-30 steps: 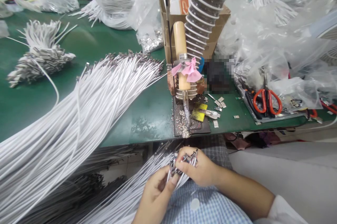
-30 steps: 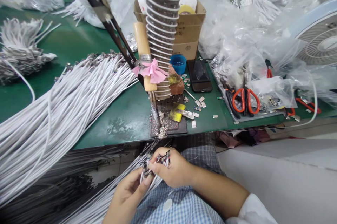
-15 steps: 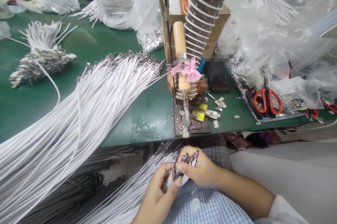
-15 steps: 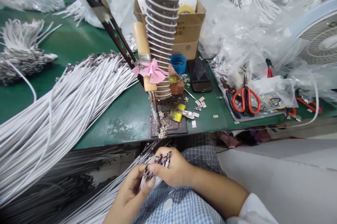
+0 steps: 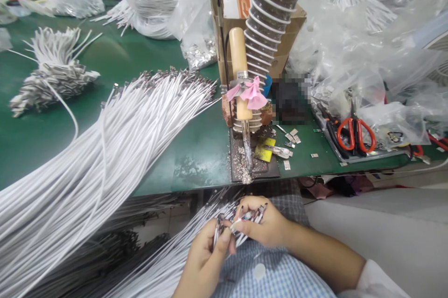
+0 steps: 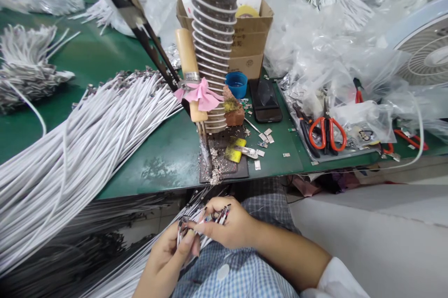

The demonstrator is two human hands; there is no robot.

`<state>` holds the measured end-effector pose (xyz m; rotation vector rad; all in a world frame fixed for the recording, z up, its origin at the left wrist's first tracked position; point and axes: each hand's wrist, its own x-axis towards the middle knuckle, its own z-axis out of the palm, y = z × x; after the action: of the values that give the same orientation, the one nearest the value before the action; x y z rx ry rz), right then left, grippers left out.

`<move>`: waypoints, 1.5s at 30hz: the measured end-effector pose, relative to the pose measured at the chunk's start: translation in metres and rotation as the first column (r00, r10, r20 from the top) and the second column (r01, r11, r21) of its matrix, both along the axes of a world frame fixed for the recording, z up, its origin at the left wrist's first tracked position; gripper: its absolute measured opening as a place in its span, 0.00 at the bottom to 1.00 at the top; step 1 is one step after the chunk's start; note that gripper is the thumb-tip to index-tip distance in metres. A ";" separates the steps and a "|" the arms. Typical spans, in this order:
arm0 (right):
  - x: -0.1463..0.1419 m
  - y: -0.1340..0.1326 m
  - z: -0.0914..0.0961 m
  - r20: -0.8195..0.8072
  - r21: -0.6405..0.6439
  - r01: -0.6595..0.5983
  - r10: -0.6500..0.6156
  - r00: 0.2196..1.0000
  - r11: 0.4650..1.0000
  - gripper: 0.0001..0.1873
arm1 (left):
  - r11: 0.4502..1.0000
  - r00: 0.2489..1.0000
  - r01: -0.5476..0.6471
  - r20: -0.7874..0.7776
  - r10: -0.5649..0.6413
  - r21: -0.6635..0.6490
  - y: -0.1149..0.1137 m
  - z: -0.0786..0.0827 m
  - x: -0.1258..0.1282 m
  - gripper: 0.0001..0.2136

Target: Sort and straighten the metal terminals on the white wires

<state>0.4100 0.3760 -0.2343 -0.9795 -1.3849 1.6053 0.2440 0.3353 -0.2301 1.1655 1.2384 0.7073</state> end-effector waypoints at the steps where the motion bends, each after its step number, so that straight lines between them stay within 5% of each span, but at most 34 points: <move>1: -0.001 -0.001 0.000 0.004 -0.005 0.019 -0.019 1.000 1.000 0.14 | 1.000 0.999 -0.004 0.034 0.005 -0.026 -0.001 -0.001 0.001 0.13; 10: -0.001 -0.002 -0.003 0.010 -0.038 0.012 -0.012 1.000 0.999 0.17 | 0.997 0.996 -0.015 0.082 0.021 -0.074 -0.004 -0.008 -0.001 0.11; 16: -0.001 -0.003 -0.007 0.056 0.001 0.035 -0.035 0.998 0.999 0.07 | 0.997 0.999 0.032 -0.033 -0.029 0.077 -0.001 -0.009 -0.005 0.09; 20: 0.007 0.002 -0.004 0.088 0.147 -0.015 0.002 0.996 0.989 0.05 | 0.985 0.984 -0.173 -0.043 0.174 0.028 0.004 -0.010 -0.014 0.08; 24: 0.031 0.007 -0.002 0.374 0.242 -0.261 0.158 0.914 0.934 0.08 | 0.914 0.914 -0.405 0.016 0.404 0.033 0.011 -0.012 -0.020 0.10; 28: 0.044 0.007 -0.004 0.662 0.229 -0.283 0.064 0.747 0.931 0.17 | 0.894 0.872 -0.416 0.204 0.444 -0.168 0.013 -0.008 -0.012 0.17; 34: 0.014 0.001 -0.005 0.316 0.263 -0.070 -0.017 0.949 0.962 0.11 | 0.896 0.796 -0.187 0.472 0.379 -0.403 0.006 -0.006 0.007 0.21; 40: -0.003 0.000 -0.010 0.102 -0.012 -0.131 0.132 0.986 0.991 0.04 | 0.909 0.812 -0.121 0.486 0.323 -0.400 -0.001 -0.018 0.002 0.20; 45: 0.002 -0.002 -0.012 0.073 -0.118 -0.067 0.076 0.994 0.991 0.04 | 0.911 0.821 -0.141 0.468 0.327 -0.389 0.001 -0.018 0.002 0.19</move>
<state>0.4123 0.3735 -0.2465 -1.0808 -1.4059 1.7334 0.2463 0.3365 -0.2480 0.4780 0.9855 0.8876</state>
